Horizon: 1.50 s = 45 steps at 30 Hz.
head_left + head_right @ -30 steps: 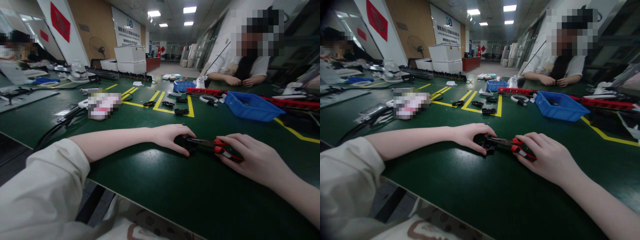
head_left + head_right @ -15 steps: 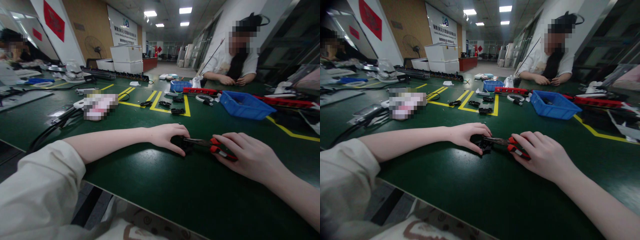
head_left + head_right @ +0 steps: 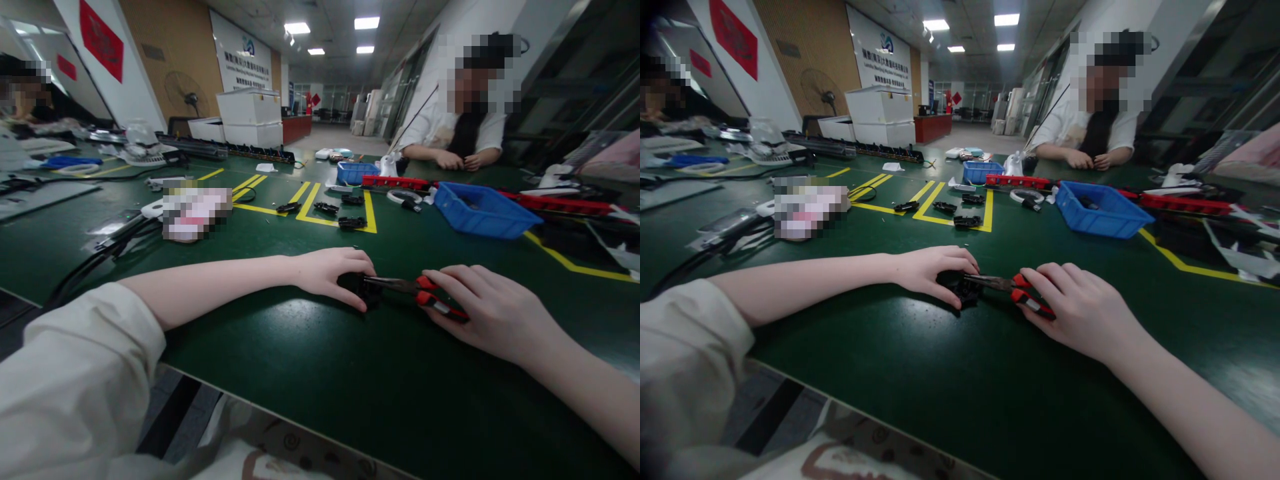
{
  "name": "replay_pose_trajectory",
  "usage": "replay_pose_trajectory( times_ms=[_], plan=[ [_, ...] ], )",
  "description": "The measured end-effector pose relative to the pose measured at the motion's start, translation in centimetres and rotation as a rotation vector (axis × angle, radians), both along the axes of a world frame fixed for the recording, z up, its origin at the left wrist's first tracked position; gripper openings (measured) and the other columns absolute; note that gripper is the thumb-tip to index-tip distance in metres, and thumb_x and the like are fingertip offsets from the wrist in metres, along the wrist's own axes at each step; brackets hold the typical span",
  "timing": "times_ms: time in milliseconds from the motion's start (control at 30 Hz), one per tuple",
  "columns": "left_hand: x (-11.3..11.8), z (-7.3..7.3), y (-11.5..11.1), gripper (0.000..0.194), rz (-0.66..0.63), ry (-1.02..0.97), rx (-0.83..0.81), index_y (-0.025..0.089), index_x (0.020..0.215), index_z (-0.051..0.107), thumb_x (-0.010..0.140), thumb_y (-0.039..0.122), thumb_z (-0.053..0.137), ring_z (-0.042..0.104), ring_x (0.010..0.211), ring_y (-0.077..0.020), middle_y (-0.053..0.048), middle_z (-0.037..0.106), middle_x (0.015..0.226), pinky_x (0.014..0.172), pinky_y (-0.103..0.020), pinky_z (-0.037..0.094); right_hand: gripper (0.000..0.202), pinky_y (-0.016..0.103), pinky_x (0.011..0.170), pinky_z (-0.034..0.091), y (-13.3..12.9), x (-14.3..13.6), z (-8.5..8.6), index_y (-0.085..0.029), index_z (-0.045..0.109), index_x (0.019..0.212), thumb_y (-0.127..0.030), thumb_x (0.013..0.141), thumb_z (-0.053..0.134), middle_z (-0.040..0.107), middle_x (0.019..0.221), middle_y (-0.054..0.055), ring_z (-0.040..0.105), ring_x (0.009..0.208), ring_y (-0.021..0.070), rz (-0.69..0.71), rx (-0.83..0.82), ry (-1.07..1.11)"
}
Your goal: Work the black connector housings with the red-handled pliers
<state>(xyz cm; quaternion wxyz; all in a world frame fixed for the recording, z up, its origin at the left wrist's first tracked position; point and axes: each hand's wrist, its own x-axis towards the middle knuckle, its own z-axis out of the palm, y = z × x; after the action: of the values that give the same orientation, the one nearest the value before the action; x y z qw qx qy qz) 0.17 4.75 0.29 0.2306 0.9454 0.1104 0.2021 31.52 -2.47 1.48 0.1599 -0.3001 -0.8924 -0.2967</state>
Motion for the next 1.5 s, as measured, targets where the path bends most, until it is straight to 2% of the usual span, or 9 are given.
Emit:
replay_pose_trajectory(
  times_ms=[200, 500, 700, 900, 1267, 1500],
  plan=[
    [-0.02, 0.01, -0.12, 0.047, 0.007, -0.02, -0.021, 0.018, 0.116, 0.07, 0.083, 0.049, 0.081, 0.063, 0.118, -0.0282, -0.014, 0.066, 0.126, 0.105, -0.042, 0.049, 0.033, 0.042, 0.066, 0.056, 0.0, -0.02, -0.08, -0.024, 0.07, 0.122, -0.036, 0.093, 0.061, 0.075, 0.108, 0.014, 0.07, 0.082, 0.0288, -0.045, -0.042, 0.063],
    [0.06, 0.06, -0.18, 0.045, -0.008, -0.023, -0.01, 0.017, 0.117, 0.07, 0.084, 0.046, 0.08, 0.063, 0.119, -0.0286, -0.015, 0.066, 0.128, 0.105, -0.042, 0.05, 0.036, 0.04, 0.071, 0.058, -0.03, 0.11, -0.07, -0.015, 0.065, 0.123, -0.037, 0.094, 0.06, 0.074, 0.109, 0.016, 0.071, 0.087, 0.0271, -0.025, -0.034, 0.095],
    [-0.01, 0.06, -0.1, 0.046, -0.003, -0.01, 0.008, 0.018, 0.119, 0.069, 0.085, 0.048, 0.079, 0.062, 0.121, -0.0283, -0.015, 0.065, 0.13, 0.107, -0.041, 0.049, 0.032, 0.038, 0.071, 0.058, -0.04, -0.18, -0.26, -0.018, 0.067, 0.12, -0.036, 0.094, 0.062, 0.074, 0.108, 0.013, 0.071, 0.086, 0.0257, -0.012, -0.071, 0.127],
    [-0.01, 0.07, -0.02, 0.048, -0.014, -0.014, 0.022, 0.016, 0.119, 0.069, 0.086, 0.048, 0.079, 0.063, 0.12, -0.0287, -0.016, 0.066, 0.129, 0.106, -0.042, 0.049, 0.033, 0.043, 0.069, 0.059, -0.22, -0.17, -0.34, -0.022, 0.066, 0.124, -0.033, 0.093, 0.061, 0.074, 0.108, 0.015, 0.071, 0.088, 0.0296, -0.018, -0.155, 0.133],
    [-0.07, -0.03, 0.05, 0.05, -0.017, -0.007, 0.013, 0.017, 0.12, 0.069, 0.084, 0.049, 0.081, 0.062, 0.121, -0.0285, -0.015, 0.066, 0.128, 0.108, -0.043, 0.049, 0.031, 0.036, 0.064, 0.057, -0.08, -0.17, -0.42, -0.018, 0.063, 0.123, -0.033, 0.097, 0.057, 0.072, 0.104, 0.014, 0.068, 0.08, 0.0246, 0.028, -0.016, 0.046],
    [-0.04, -0.15, 0.08, 0.051, -0.019, -0.018, 0.002, 0.016, 0.119, 0.07, 0.082, 0.049, 0.082, 0.062, 0.122, -0.0284, -0.016, 0.065, 0.129, 0.109, -0.043, 0.05, 0.038, 0.04, 0.068, 0.055, 0.04, -0.09, -0.18, -0.018, 0.062, 0.128, -0.037, 0.096, 0.058, 0.074, 0.11, 0.015, 0.07, 0.086, 0.0275, 0.003, -0.009, 0.062]
  ],
)
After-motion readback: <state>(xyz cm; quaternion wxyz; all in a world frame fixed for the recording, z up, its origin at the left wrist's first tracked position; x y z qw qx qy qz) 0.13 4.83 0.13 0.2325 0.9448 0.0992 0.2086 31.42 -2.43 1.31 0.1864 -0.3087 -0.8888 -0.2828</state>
